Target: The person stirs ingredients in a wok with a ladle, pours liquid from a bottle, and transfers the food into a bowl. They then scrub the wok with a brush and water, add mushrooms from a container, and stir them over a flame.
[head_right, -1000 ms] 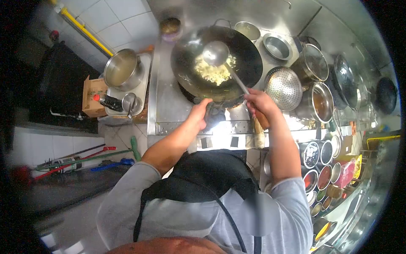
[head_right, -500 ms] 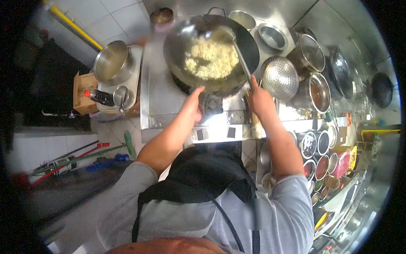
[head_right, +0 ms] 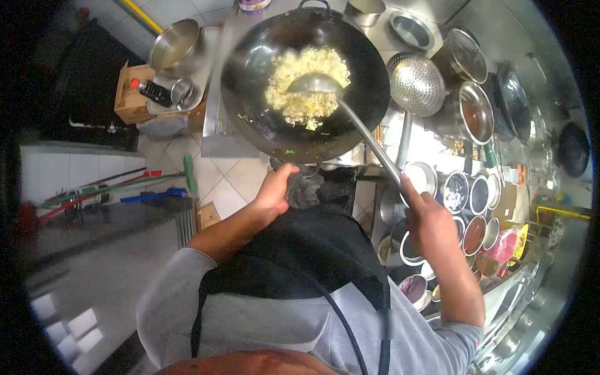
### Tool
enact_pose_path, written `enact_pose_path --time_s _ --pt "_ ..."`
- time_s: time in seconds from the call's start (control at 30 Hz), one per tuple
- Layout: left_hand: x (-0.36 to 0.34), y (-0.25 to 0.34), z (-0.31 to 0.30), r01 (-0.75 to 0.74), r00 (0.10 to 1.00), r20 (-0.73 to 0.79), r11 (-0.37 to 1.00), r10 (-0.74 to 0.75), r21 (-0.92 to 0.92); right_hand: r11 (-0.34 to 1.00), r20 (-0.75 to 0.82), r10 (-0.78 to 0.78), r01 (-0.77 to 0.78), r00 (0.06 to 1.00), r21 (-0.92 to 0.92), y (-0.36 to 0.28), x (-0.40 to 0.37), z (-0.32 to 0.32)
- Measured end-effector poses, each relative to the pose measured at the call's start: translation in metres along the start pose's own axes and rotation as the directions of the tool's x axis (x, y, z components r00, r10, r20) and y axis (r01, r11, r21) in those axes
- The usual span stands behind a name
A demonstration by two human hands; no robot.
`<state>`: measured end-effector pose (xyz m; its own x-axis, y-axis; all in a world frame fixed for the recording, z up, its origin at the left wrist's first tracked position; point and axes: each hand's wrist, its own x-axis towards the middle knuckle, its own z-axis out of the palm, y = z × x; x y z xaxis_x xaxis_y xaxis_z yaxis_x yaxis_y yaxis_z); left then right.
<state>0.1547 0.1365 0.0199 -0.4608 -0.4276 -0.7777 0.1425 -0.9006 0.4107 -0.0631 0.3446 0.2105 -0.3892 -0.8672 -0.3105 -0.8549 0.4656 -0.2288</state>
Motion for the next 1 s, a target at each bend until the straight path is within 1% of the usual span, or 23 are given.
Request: enact_pose_path --time_s 0.03,0.07,0.1,0.13,0.2,0.23,0.27,0.43,0.5,0.53,0.57,0.6,0.63,0.67,0.7,0.73,0.77,0.8,0.83,0.87,0.93,0.97,1.0 --pt "-0.005 -0.014 -0.007 -0.043 0.999 -0.013 0.999 0.043 0.005 0.996 0.010 0.054 -0.053 0.998 -0.077 0.002 -0.004 0.020" --pt "-0.010 -0.025 -0.011 -0.086 0.996 -0.026 0.996 0.086 0.007 0.996 -0.059 0.008 -0.013 0.998 -0.084 0.006 -0.007 0.044" --pt "-0.022 -0.032 -0.011 -0.182 0.983 0.019 0.983 0.182 0.017 0.996 -0.092 0.037 -0.045 0.995 -0.077 0.007 -0.005 0.070" --pt "-0.028 -0.040 -0.016 -0.178 0.984 0.003 0.984 0.178 0.012 0.995 -0.126 0.068 -0.077 0.990 -0.068 0.005 -0.002 0.095" --pt "-0.035 -0.052 -0.025 -0.077 0.997 0.021 0.996 0.078 -0.035 0.987 -0.105 0.162 -0.163 0.981 -0.002 -0.004 0.005 0.131" --pt "-0.037 -0.058 -0.028 -0.078 0.997 0.014 0.996 0.078 -0.036 0.994 -0.166 0.110 -0.106 0.980 0.034 -0.005 0.007 0.146" --pt "-0.038 -0.064 -0.032 -0.040 0.998 0.051 0.999 0.041 -0.018 0.987 -0.089 0.160 -0.160 0.983 0.003 -0.014 0.010 0.150" --pt "-0.030 -0.067 -0.050 0.024 0.995 0.095 0.998 -0.030 0.059 0.995 0.018 0.083 -0.084 0.996 0.049 -0.021 -0.002 0.166" --pt "-0.033 -0.050 -0.066 0.160 0.944 0.255 0.966 -0.210 0.202 0.993 0.050 0.076 -0.080 0.996 0.083 -0.026 -0.005 0.165" --pt "-0.032 -0.042 -0.079 0.153 0.945 0.256 0.967 -0.204 0.205 0.990 0.082 0.074 -0.083 0.994 0.115 -0.028 -0.005 0.163" --pt "-0.029 -0.036 -0.096 0.074 0.944 0.273 0.927 -0.183 0.367 0.990 0.079 0.071 -0.079 0.994 0.116 -0.027 -0.005 0.160" --pt "-0.030 -0.028 -0.111 -0.008 0.942 0.291 0.857 -0.166 0.515 0.989 0.026 0.036 -0.040 0.999 0.145 -0.022 -0.005 0.154" --pt "-0.035 -0.020 -0.128 -0.013 0.944 0.289 0.859 -0.158 0.513 0.985 -0.029 0.000 0.005 1.000 0.172 -0.023 -0.003 0.147" --pt "-0.042 -0.011 -0.145 -0.070 0.966 0.243 0.805 -0.094 0.590 0.959 -0.205 -0.016 0.073 0.979 0.275 -0.031 0.000 0.129" --pt "-0.052 -0.003 -0.165 -0.116 0.981 0.193 0.743 -0.018 0.659 0.943 -0.270 -0.037 0.123 0.962 0.310 -0.030 0.009 0.120" --pt "-0.061 0.006 -0.187 -0.122 0.984 0.175 0.752 0.008 0.648 0.921 -0.330 -0.062 0.182 0.942 0.344 -0.032 0.022 0.113" --pt "-0.070 0.014 -0.212 -0.075 0.996 0.037 0.537 0.082 0.840 0.870 -0.349 -0.064 0.223 0.935 0.440 -0.050 0.033 0.101" --pt "-0.079 0.019 -0.239 0.031 0.979 -0.087 0.290 0.184 0.957 0.806 -0.363 -0.063 0.262 0.930 0.531 -0.070 0.044 0.083" --pt "-0.086 0.018 -0.271 0.128 0.946 -0.193 0.248 0.259 0.960 0.773 -0.430 -0.163 0.386 0.888 0.504 -0.114 0.052 0.052" --pt "-0.089 0.008 -0.308 0.228 0.898 -0.290 0.214 0.331 0.950 0.736 -0.536 -0.263 0.526 0.802 0.426 -0.146 0.068 0.048" --pt "-0.089 -0.026 -0.403 0.152 0.822 -0.227 0.183 0.522 0.971 0.489 -0.540 -0.367 0.651 0.757 0.581 -0.227 0.097 0.046" --pt "-0.108 -0.023 -0.413 0.190 0.838 -0.299 0.270 0.456 0.944 0.429 -0.483 -0.416 0.635 0.771 0.643 -0.267 0.116 0.056" --pt "-0.128 -0.018 -0.421 0.233 0.849 -0.365 0.351 0.381 0.907 0.295 -0.451 -0.455 0.608 0.768 0.737 -0.305 0.145 0.083"
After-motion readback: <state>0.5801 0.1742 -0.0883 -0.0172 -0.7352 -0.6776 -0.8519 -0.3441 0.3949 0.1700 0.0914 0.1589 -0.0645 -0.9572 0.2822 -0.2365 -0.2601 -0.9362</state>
